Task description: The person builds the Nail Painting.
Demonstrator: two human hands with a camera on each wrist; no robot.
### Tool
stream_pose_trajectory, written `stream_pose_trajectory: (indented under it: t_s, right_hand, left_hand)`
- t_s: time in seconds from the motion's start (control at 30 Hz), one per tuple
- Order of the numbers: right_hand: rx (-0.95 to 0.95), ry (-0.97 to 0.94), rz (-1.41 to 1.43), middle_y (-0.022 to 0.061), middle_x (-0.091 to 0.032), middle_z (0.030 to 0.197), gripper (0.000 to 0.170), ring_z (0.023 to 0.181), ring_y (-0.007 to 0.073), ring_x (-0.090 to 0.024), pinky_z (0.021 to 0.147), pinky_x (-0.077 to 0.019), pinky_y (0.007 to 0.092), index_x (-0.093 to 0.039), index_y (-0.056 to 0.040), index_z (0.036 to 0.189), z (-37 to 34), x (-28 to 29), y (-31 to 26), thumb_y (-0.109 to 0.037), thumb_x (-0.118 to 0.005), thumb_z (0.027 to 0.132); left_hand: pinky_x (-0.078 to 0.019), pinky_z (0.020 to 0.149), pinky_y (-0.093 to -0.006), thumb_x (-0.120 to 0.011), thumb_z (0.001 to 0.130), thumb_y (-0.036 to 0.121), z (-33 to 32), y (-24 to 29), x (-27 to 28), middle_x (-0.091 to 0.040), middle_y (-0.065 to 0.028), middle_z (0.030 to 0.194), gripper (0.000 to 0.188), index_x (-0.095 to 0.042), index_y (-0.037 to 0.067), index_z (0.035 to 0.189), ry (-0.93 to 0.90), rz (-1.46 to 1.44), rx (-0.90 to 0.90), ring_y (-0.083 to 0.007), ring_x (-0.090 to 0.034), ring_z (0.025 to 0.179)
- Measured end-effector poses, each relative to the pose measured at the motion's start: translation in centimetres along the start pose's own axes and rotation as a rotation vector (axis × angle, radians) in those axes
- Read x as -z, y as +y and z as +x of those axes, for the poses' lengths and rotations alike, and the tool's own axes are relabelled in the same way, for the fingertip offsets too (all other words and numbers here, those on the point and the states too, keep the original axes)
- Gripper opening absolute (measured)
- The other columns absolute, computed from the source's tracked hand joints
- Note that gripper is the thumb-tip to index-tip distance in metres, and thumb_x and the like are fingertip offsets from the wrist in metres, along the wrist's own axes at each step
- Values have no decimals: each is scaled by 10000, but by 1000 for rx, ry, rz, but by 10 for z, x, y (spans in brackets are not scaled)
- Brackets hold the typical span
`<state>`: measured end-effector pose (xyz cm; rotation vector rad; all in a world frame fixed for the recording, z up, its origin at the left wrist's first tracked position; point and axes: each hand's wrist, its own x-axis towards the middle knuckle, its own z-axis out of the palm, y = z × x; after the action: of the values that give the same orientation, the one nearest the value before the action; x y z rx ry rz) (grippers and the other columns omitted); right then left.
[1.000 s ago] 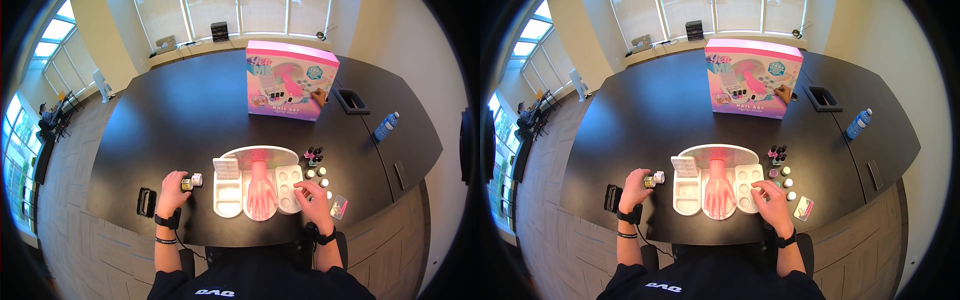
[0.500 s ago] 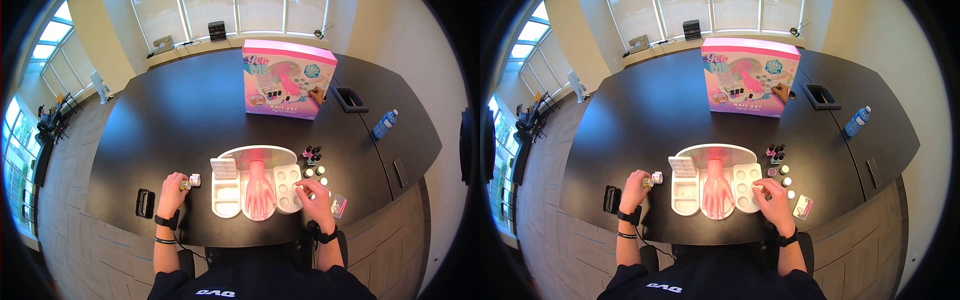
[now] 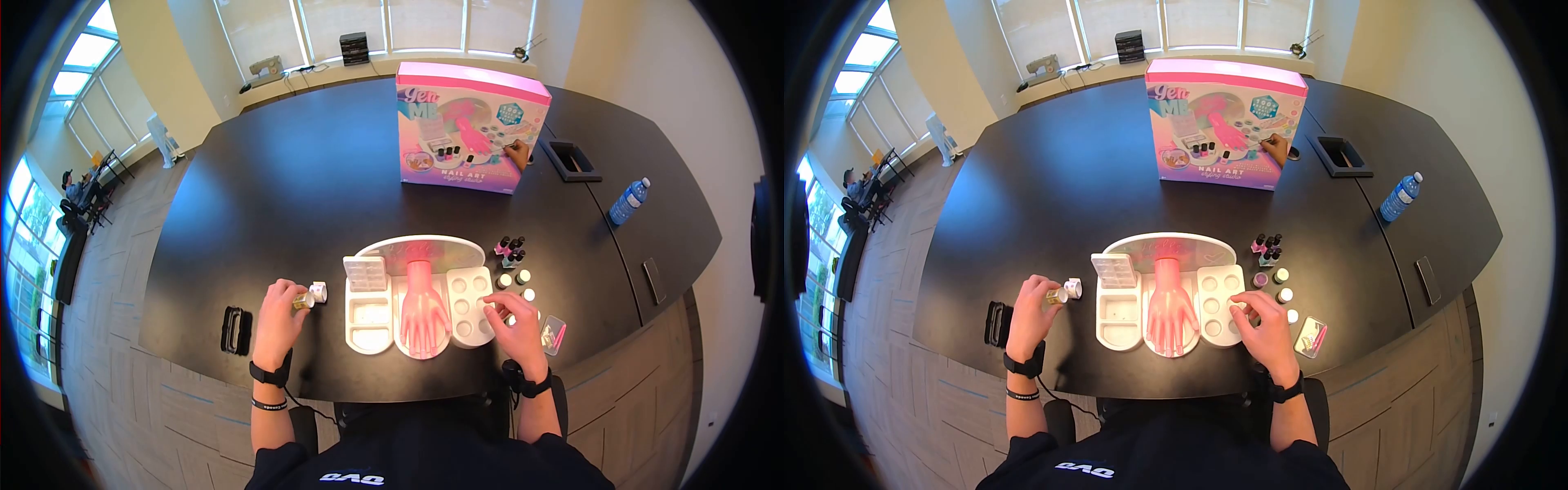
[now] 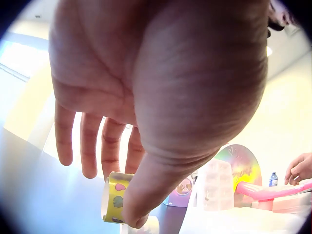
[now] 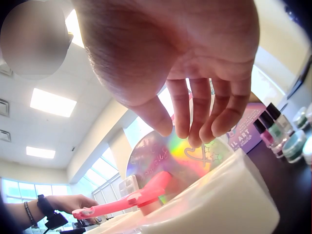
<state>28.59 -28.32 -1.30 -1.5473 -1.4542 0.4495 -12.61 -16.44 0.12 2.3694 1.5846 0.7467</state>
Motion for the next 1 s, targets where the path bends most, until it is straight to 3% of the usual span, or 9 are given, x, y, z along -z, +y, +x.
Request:
stream_pose_trajectory:
  t_s: [0.4,0.77,1.0]
  right_hand:
    - [-16,-11,-1,117,-765,1034,166,789,202,-700,723,-550,322,-775,-1,1091,-2,0,-2,-66,-779,938]
    - [-30,-19,-1,115,-768,1047,171,787,197,-696,731,-551,319,-776,-2,1099,-4,1,0,-59,-780,938]
    - [-27,-17,-2,119,-771,1053,173,786,196,-696,728,-549,316,-777,-4,1100,-5,1,2,-52,-779,934]
  left_hand:
    - [-545,963,-440,-831,833,22,6,48,-8,-670,-97,1143,375,-739,36,1196,-45,-155,-178,-332,-635,1124]
    - [-532,987,-442,-831,844,62,12,47,-37,-682,-87,1102,346,-781,50,1186,-119,-107,-284,-317,-633,1133]
    - [-523,1047,-460,-826,827,58,11,45,-48,-697,-95,1126,347,-785,53,1171,-132,-23,-325,-323,-611,1230]
